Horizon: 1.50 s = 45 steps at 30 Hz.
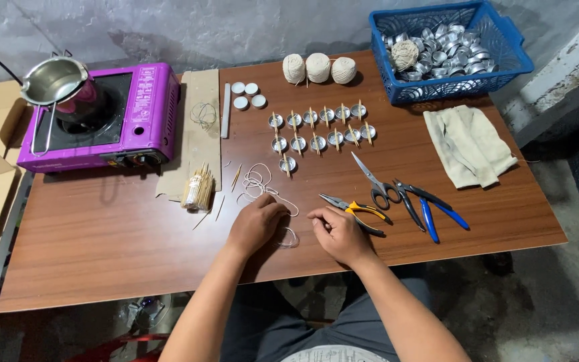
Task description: Threading cotton wicks through metal wick tabs and cutting them to size using scissors on a workshop table.
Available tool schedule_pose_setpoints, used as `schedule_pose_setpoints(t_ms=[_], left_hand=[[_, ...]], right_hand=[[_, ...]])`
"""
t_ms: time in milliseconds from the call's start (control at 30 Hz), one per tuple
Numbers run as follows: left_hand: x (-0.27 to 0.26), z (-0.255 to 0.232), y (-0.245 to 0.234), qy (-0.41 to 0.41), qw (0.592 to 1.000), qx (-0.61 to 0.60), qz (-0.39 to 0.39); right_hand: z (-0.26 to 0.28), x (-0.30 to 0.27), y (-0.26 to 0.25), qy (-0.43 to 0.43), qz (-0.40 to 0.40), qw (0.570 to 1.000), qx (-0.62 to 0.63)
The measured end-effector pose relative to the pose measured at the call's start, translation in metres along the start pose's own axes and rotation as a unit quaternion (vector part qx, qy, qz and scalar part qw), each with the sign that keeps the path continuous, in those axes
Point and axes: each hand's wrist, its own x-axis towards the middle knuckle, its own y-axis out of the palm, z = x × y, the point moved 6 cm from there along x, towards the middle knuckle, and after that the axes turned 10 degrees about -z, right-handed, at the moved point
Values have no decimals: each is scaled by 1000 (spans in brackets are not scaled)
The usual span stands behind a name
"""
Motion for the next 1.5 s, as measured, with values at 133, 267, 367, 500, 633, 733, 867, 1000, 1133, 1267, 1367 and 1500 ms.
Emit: schedule_pose_setpoints(t_ms=[133,267,367,500,633,733,867,1000,1133,1267,1367,1500], left_hand=[[-4,4,5,10,999,52,-9],[-3,14,-6,-59,996,-56,-42],[-7,25,-11,-153,971,-168,-80],[-10,31,-17,-227,936,-240,-123],[-6,20,-29,-225,930,-256,-138],[-6,21,-28,-237,921,-274,-141],[-10,25,-27,-264,912,-282,-136],[-11,23,-27,-274,908,-283,-142],[-8,18,-29,-265,908,-286,-153],[-8,15,-32,-262,899,-311,-160],[-10,12,-34,-255,904,-305,-155],[-7,0,-36,-233,933,-254,-106]], right_hand=[[1,0,0,-3,-4,1000,1],[2,0,-1,-2,-1,1000,3],[3,-2,-1,-4,1,1000,3],[2,-4,-1,-7,-4,1000,4],[2,-5,-1,-17,-9,1000,-1],[5,-4,-2,-24,-13,1000,-3],[10,-7,-2,-41,-15,999,-21],[10,-8,-6,-43,-23,999,-21],[7,-10,-7,-39,-34,998,-24],[9,-11,-9,-43,-38,998,-30],[7,-12,-7,-42,-37,998,-31],[3,-13,-3,-40,-31,998,-37]])
